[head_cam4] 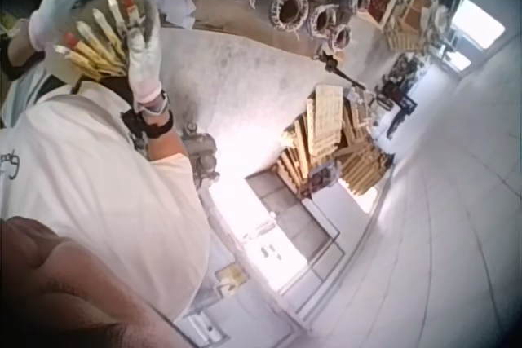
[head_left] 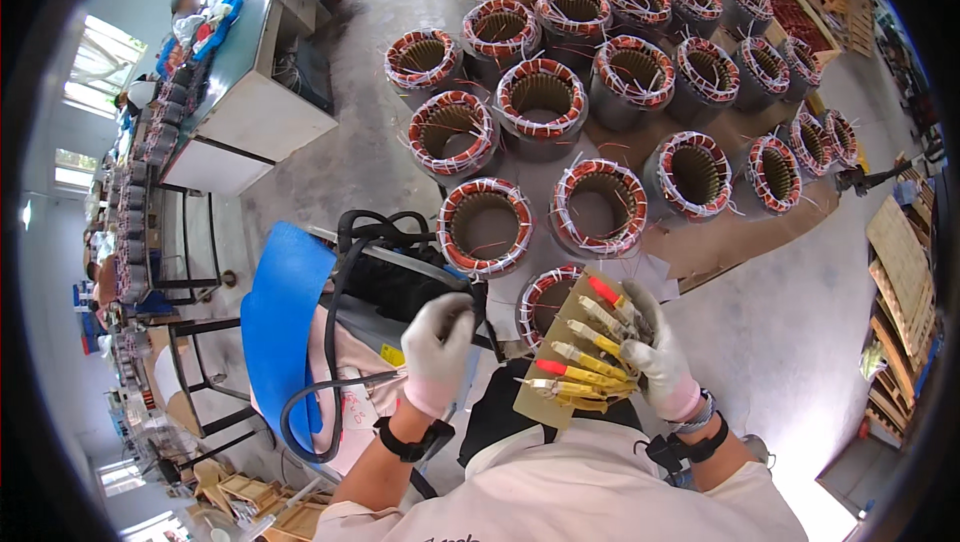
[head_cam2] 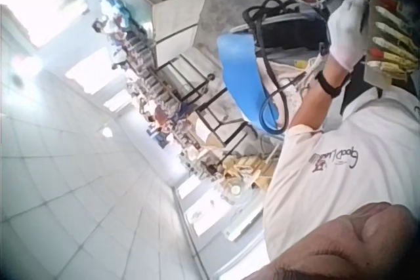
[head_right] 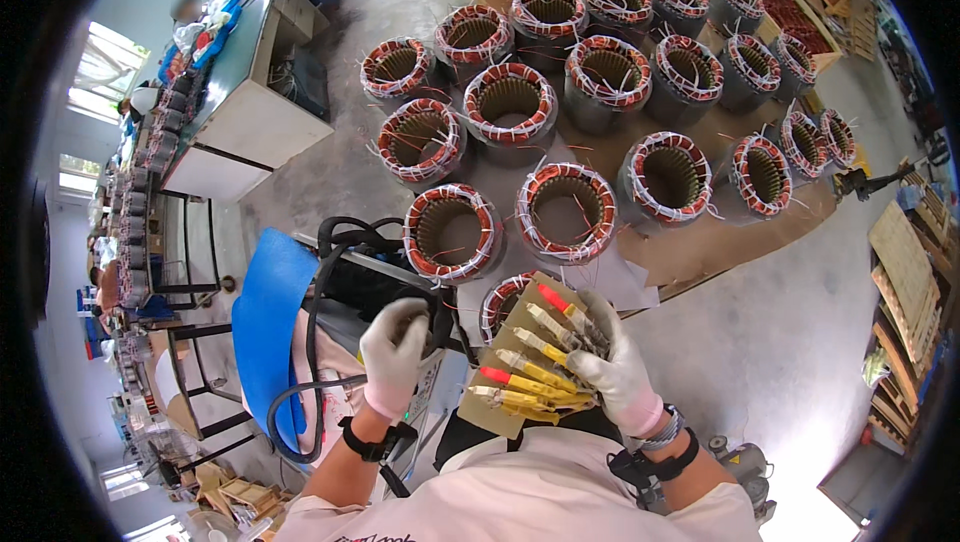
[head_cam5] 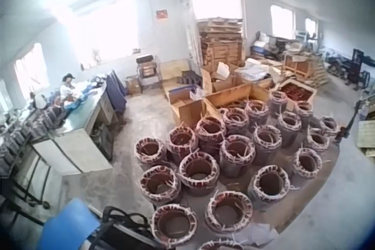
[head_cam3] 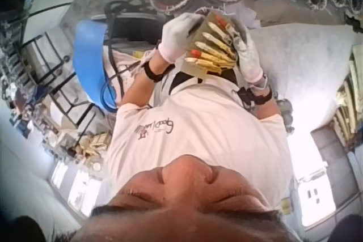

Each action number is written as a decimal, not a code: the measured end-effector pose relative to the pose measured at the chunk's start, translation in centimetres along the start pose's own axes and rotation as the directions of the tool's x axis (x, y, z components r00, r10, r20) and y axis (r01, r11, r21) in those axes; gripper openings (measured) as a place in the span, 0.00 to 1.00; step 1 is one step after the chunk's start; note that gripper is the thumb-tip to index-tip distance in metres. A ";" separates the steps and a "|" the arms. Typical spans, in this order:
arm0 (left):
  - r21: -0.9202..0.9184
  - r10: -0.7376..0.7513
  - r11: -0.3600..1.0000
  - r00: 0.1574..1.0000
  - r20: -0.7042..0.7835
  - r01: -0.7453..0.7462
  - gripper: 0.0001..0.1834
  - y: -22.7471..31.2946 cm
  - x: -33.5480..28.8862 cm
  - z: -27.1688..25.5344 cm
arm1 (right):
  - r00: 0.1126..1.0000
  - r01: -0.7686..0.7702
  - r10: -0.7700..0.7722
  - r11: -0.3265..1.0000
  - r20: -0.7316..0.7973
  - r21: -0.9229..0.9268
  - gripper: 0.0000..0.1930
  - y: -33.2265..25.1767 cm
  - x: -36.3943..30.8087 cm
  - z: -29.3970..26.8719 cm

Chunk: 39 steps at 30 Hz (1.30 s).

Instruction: Inspecting and organizing motor stators on a production table.

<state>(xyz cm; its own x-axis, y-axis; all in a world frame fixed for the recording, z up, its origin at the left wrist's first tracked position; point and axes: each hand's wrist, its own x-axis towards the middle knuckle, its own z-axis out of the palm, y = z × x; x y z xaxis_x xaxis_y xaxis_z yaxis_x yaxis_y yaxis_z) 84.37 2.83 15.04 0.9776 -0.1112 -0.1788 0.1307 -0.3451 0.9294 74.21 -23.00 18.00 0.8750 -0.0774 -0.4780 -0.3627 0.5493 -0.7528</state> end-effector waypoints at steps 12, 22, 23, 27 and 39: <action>0.042 0.418 0.879 0.812 0.407 -0.474 0.12 -1.3 5.2 1.1 | 0.994 0.064 -0.068 0.997 -0.089 -0.041 0.52 0.3 0.1 1.4; 0.110 0.463 0.776 0.679 0.570 -0.621 0.13 -2.1 5.7 3.2 | 0.979 0.112 -0.128 0.988 -0.161 -0.106 0.51 1.5 -0.4 1.8; 0.113 0.462 0.776 0.681 0.568 -0.621 0.13 -1.7 5.9 2.9 | 0.979 0.118 -0.134 0.987 -0.153 -0.105 0.51 1.5 -0.3 1.7; 0.163 0.424 0.748 0.652 0.629 -0.644 0.13 -0.4 6.4 1.1 | 0.984 0.110 -0.121 0.990 -0.129 -0.087 0.51 1.1 -0.1 1.9; 0.151 0.423 0.786 0.700 0.576 -0.599 0.17 -0.8 6.3 -0.6 | 0.980 0.125 -0.136 0.989 -0.147 -0.080 0.51 1.0 0.2 1.0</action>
<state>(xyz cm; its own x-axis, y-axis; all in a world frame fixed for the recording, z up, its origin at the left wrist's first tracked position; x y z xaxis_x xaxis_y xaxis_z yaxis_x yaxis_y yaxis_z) 90.55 2.93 13.39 0.6444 -0.7602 0.0821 -0.5078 -0.3452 0.7892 74.34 -21.65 17.58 0.8595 -0.2729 -0.4323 -0.2745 0.4671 -0.8405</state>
